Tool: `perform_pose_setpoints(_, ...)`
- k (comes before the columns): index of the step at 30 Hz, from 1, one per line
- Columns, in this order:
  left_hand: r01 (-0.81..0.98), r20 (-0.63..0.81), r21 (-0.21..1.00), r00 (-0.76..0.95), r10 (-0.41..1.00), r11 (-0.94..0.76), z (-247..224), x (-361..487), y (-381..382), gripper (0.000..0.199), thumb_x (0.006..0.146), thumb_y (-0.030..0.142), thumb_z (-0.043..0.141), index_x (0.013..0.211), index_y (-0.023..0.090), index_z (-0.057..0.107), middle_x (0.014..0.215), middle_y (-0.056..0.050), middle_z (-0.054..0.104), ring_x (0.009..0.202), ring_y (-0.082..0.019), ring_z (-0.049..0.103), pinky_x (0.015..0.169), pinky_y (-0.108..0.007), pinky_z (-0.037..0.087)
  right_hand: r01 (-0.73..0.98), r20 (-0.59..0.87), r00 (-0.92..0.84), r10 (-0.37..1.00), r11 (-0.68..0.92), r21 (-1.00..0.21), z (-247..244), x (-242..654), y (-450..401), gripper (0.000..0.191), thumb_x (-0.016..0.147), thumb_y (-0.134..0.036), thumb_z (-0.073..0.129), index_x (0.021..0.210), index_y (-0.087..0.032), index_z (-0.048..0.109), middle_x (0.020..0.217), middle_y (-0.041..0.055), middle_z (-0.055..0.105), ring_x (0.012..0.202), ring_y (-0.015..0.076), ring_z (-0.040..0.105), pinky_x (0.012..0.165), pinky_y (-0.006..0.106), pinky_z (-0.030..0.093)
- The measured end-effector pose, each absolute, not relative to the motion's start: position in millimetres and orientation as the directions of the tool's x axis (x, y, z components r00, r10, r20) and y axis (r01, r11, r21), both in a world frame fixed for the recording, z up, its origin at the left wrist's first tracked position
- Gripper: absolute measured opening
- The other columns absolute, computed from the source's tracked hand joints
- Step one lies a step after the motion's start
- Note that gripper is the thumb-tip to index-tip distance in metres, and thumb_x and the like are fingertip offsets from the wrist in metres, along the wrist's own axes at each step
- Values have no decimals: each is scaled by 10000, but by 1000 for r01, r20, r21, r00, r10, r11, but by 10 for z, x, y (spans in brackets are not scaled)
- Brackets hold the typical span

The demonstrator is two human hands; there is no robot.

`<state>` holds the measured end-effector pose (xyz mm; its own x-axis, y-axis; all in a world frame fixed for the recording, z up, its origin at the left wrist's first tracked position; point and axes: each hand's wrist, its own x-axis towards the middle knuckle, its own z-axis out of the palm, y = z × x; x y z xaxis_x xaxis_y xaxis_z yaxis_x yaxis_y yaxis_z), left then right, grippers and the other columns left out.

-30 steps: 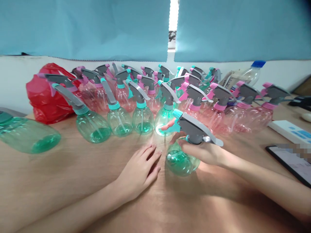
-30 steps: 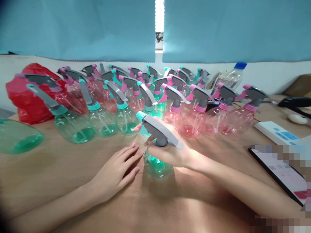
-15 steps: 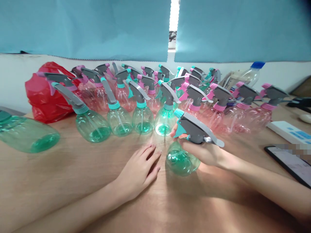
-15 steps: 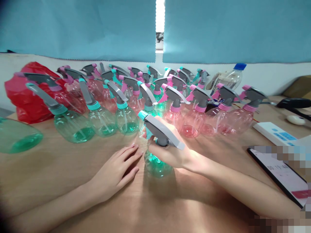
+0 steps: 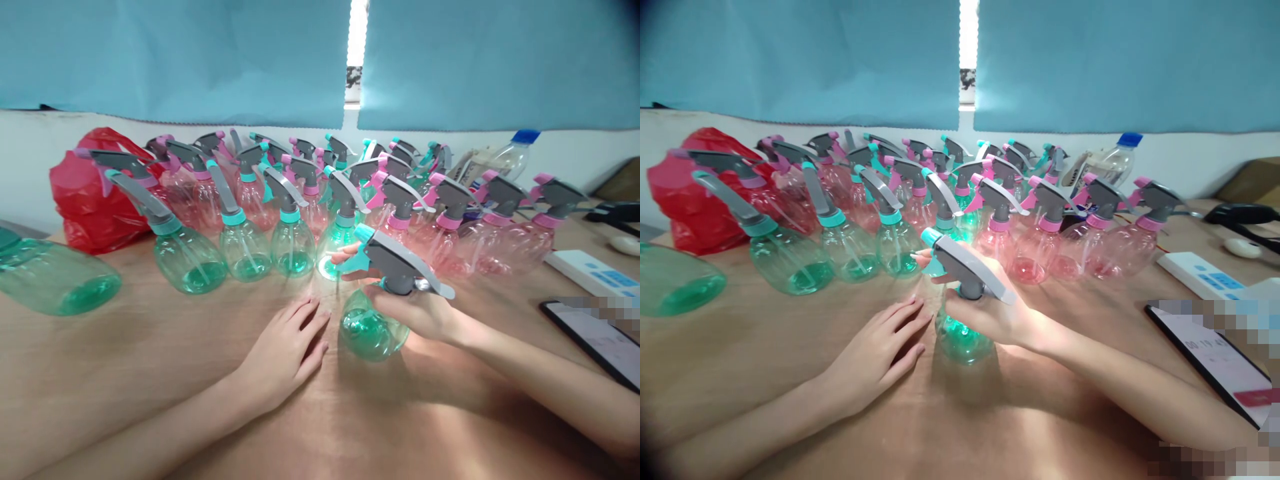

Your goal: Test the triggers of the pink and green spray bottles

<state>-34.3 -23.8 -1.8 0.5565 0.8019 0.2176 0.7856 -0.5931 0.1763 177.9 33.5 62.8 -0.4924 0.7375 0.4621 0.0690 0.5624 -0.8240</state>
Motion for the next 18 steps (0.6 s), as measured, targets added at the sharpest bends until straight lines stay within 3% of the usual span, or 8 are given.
perform_pose_setpoints(18, 790, 200, 165, 560, 804, -591, 1, -339, -245, 384, 955, 275, 428, 1306, 138, 503, 1356, -154, 505, 1284, -302, 420, 1028, -485, 397, 93, 462, -468, 754, 561, -822, 630, 1778, 321, 511, 672, -67, 468, 1127, -252, 608, 1029, 43, 693, 941, 220, 673, 695, 343, 581)
